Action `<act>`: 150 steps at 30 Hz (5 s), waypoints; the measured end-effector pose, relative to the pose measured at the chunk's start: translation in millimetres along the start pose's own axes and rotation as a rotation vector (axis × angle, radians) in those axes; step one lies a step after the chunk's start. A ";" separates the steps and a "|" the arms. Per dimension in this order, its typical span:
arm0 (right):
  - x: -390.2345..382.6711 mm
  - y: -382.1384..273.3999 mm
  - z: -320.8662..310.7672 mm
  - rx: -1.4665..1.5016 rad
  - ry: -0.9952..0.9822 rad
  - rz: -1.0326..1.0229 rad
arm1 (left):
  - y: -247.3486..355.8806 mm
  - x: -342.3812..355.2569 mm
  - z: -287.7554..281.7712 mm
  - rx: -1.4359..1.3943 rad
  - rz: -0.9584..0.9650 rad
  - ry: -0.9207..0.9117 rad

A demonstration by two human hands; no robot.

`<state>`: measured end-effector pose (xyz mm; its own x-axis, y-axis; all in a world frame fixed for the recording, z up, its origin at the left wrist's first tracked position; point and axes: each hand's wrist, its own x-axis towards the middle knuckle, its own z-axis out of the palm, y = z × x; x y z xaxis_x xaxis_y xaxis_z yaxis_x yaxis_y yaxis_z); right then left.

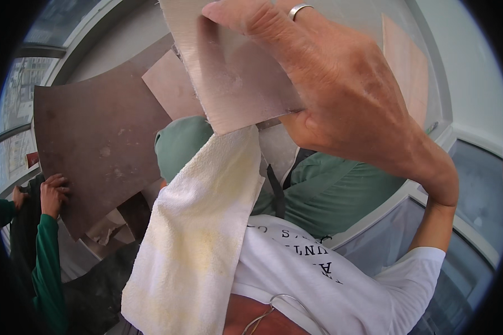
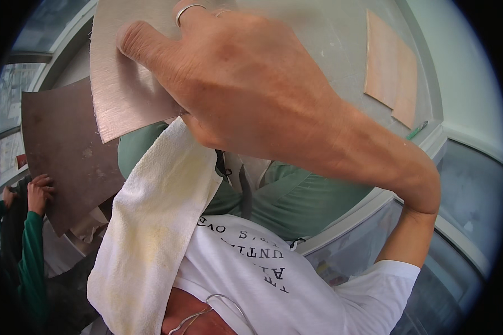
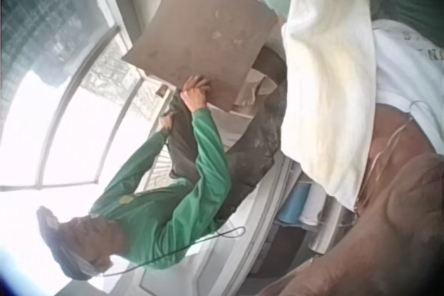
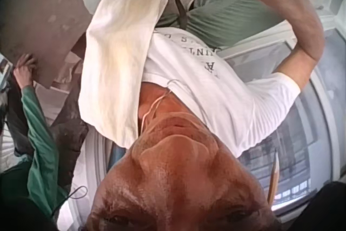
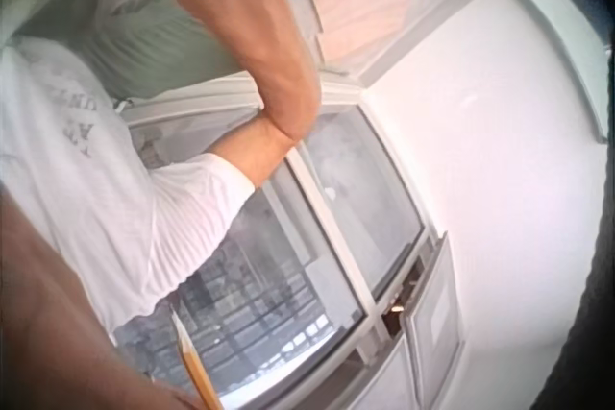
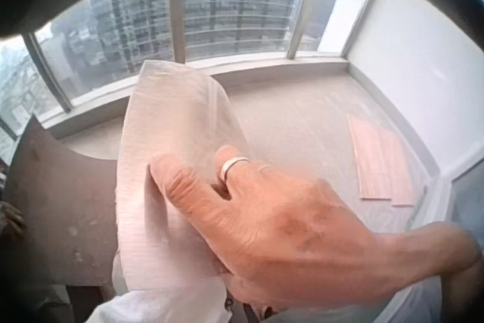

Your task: The person marks a large sheet of pink material with a pencil and then uses a utility knife to cut it into smaller rectangular pieces. The person kneels on the floor, aligns the material, and makes precise cuts along marked lines.

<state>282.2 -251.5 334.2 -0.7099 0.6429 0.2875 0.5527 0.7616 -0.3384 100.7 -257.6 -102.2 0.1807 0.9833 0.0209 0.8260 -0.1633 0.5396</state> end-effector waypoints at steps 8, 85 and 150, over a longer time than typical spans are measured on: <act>19.5 -52.6 38.0 -0.074 0.122 -0.165 | 35.3 -0.2 -12.5 0.003 0.105 0.028; -219.9 214.9 157.2 0.606 0.110 1.059 | 52.6 33.2 -84.0 -0.186 0.308 0.030; -65.6 78.0 135.4 0.373 -0.866 0.830 | 66.0 -24.7 9.7 -2.108 -0.642 -0.295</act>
<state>312.8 -245.2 167.6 -0.3393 0.5448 -0.7668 0.9128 -0.0064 -0.4084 155.9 -293.4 -75.3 0.4204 0.7844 -0.4561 -0.7693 0.5747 0.2791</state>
